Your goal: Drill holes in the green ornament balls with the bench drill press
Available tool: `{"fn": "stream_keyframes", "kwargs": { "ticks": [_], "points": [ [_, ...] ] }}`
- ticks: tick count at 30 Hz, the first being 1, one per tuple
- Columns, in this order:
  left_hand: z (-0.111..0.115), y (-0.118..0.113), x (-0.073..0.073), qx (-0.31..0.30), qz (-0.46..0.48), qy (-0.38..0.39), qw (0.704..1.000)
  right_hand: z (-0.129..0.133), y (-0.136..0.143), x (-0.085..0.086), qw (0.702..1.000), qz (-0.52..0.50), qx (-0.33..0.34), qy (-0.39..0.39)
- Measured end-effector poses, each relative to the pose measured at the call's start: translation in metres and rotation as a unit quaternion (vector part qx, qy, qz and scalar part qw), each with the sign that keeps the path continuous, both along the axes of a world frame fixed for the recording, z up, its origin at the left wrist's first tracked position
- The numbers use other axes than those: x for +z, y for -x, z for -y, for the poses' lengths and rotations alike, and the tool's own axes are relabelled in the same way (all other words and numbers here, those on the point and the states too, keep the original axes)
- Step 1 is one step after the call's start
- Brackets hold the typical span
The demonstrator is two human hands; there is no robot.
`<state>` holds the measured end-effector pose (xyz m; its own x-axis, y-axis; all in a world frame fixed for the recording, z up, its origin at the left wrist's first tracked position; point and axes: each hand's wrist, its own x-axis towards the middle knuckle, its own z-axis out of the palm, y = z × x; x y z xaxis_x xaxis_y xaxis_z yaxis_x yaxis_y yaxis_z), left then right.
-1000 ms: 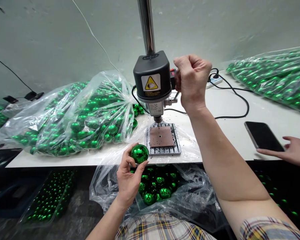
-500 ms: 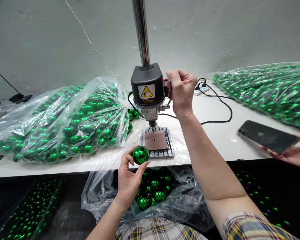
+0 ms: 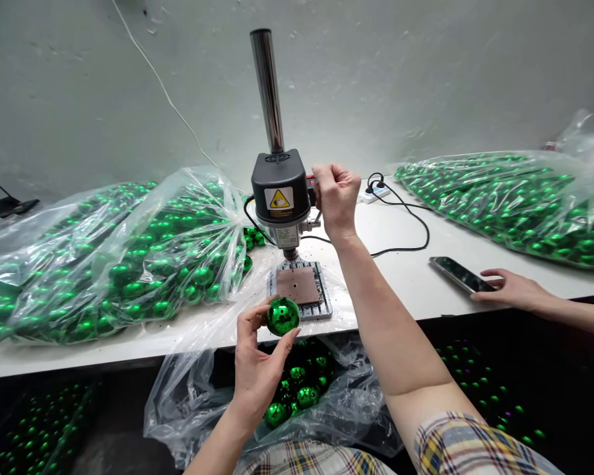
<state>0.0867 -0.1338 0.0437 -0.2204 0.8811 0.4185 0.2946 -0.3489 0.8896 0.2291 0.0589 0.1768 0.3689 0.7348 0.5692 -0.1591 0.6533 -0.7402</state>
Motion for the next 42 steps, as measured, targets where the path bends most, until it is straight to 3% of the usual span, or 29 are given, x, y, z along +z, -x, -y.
{"fn": "stream_keyframes", "kwargs": {
  "ticks": [14, 20, 28, 34, 42],
  "points": [
    [0.006, -0.004, -0.003, 0.012, -0.003, -0.021, 1.000, 0.001, -0.001, 0.000, 1.000, -0.017, 0.011, -0.004],
    [0.009, -0.006, -0.009, -0.006, 0.029, -0.022, 0.999, -0.001, -0.001, 0.000, 1.000, -0.024, 0.007, -0.016],
    [0.008, -0.003, -0.011, -0.064, -0.037, -0.054, 0.996, -0.001, -0.002, -0.002, 1.000, 0.008, 0.003, -0.025],
    [0.009, -0.007, -0.016, -0.050, 0.005, -0.017, 0.999, -0.001, -0.002, -0.002, 1.000, 0.001, 0.001, -0.024],
    [0.008, -0.008, -0.013, -0.058, -0.001, -0.016, 0.998, -0.003, -0.003, -0.003, 1.000, 0.020, -0.006, -0.016]
  ]
}}
